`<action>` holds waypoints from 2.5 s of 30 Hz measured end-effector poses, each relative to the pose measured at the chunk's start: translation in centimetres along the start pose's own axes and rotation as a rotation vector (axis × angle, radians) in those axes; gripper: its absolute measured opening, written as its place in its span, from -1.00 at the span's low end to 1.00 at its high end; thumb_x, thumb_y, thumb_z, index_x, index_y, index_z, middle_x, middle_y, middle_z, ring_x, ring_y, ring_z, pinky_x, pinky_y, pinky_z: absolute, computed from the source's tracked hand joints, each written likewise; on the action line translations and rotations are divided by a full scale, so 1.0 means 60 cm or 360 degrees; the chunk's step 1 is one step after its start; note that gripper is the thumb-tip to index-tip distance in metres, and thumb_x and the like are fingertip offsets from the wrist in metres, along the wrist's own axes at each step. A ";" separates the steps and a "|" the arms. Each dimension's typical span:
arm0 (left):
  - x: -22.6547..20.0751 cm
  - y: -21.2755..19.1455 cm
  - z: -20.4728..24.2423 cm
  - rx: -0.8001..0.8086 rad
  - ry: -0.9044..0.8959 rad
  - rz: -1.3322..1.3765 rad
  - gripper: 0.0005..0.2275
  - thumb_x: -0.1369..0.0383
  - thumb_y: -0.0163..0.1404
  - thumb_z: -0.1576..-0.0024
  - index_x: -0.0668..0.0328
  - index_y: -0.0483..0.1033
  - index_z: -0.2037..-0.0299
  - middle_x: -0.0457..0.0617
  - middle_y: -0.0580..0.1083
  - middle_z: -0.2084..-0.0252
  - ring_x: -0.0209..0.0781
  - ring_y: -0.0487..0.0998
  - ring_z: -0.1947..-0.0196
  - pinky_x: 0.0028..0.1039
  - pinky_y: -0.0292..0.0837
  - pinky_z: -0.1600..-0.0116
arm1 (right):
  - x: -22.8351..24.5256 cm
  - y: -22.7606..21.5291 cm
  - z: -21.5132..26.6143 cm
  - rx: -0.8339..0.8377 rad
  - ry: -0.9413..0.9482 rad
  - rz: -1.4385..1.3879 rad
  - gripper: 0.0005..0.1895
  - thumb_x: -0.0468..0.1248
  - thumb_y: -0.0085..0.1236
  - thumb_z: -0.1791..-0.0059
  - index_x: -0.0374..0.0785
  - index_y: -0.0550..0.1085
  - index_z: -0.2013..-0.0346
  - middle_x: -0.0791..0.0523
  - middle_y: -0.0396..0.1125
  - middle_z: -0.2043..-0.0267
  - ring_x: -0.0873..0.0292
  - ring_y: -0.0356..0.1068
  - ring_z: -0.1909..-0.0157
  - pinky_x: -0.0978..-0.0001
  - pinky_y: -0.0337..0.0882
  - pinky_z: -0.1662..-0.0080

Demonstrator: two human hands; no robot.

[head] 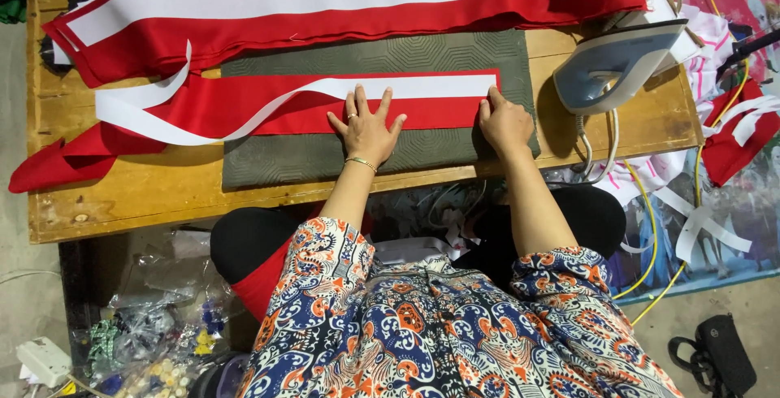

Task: The person irons a long red and white striped fabric on a wooden table. They repeatedly fold the fabric, press it with an iron, and adjust its position to smooth different sections.

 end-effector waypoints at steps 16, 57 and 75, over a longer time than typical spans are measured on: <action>-0.002 -0.004 0.002 0.0007 -0.0028 0.0015 -0.46 -0.18 -0.31 -0.29 -0.52 0.07 -0.49 0.19 -0.05 -0.56 0.16 -0.17 -0.57 0.55 -0.30 -0.34 | 0.018 -0.017 0.009 0.0009 -0.0003 0.0094 -0.50 0.08 -0.17 -0.15 0.04 0.44 -0.32 -0.21 0.52 0.15 -0.37 0.53 0.11 -0.25 0.50 0.08; 0.006 0.003 -0.007 -0.0015 0.0018 0.0090 -0.44 -0.18 -0.29 -0.26 -0.47 0.06 -0.49 0.24 -0.08 -0.55 0.25 -0.14 -0.55 0.59 -0.28 -0.32 | 0.124 -0.183 -0.099 -0.0129 -0.1127 0.0884 -0.26 0.55 0.01 0.03 -0.07 0.49 0.28 0.12 0.49 0.47 0.00 0.56 0.39 0.15 0.48 0.36; 0.159 0.000 -0.031 -0.0928 -0.0451 0.0230 -0.66 0.18 0.04 -0.19 -0.08 0.58 -0.16 0.00 0.29 -0.35 0.06 0.25 -0.30 0.00 0.24 -0.29 | 0.259 -0.148 -0.060 0.0125 -0.1126 0.0688 -0.32 0.51 0.05 0.06 -0.01 0.57 0.22 0.07 0.52 0.41 -0.11 0.59 0.28 0.05 0.53 0.26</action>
Point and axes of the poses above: each hand's wrist, its own z-axis away from the middle knuckle, its own y-axis out of the palm, x = y × z, the point moved 4 cm from there along -z, towards the middle knuckle
